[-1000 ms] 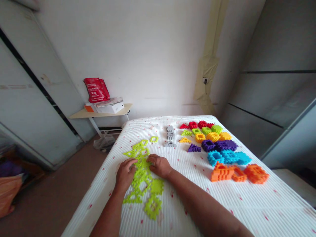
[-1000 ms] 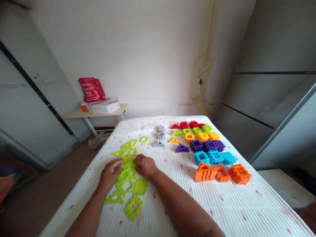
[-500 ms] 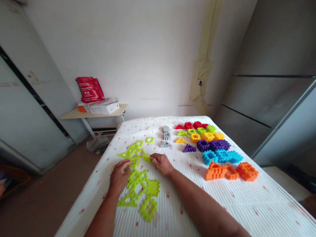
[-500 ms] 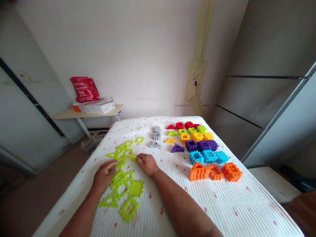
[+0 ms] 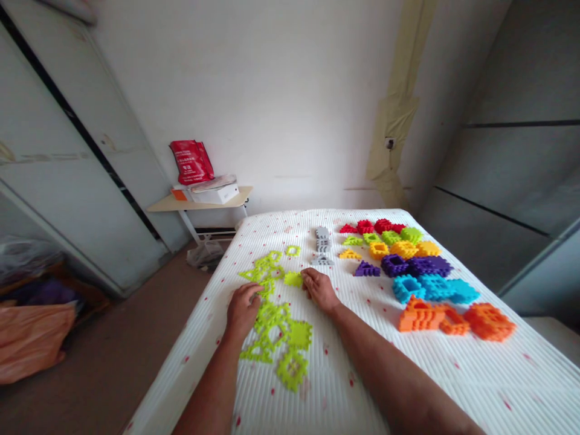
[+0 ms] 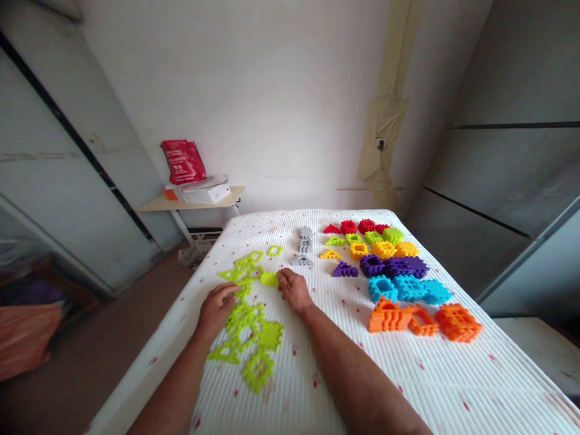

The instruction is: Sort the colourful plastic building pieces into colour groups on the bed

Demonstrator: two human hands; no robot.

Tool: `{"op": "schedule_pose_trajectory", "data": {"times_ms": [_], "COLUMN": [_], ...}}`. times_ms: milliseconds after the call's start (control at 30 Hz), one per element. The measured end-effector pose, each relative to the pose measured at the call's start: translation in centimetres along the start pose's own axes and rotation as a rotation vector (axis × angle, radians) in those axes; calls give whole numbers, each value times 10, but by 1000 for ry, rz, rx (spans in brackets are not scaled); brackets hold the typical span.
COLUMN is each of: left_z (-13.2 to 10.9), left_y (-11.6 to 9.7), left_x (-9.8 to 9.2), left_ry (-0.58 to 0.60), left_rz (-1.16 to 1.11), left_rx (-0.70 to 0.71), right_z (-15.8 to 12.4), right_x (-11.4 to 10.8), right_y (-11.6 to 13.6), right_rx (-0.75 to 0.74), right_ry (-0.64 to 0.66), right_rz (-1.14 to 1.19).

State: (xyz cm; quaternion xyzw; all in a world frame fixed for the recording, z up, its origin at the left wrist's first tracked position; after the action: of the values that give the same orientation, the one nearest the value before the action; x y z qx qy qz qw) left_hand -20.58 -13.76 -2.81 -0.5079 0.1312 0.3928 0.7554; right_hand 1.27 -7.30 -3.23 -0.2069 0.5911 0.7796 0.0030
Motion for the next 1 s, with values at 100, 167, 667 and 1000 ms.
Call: {"op": "schedule_pose_trajectory", "data": {"times_ms": [100, 167, 667, 1000], "left_z": [0, 0, -2, -23], "left_y": [-1, -1, -24, -107], "left_x": [0, -1, -17, 25], "left_ry": [-4, -5, -53, 194], "left_rz": [5, 12, 50, 3], "left_rx": [-4, -8, 73, 412], "right_z": [1, 2, -4, -63], "right_x": [0, -2, -10, -16], "right_y": [-1, -2, 2, 9], "right_rx": [-57, -67, 115, 193], "right_ry": [-41, -67, -96, -85], "right_rz": [2, -92, -74, 509]}}
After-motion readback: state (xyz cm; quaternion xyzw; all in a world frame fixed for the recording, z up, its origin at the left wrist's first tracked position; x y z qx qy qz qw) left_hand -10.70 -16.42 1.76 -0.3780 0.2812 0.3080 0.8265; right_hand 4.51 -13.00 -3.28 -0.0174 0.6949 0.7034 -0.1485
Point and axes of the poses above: each hand's wrist, its own z-axis towards the middle knuckle, its own x-axis out of the palm, y = z × x, the point moved 6 cm from there along z, towards the middle knuckle, and after that the axes turned 5 degrees about -z, right-handed, at the moved point
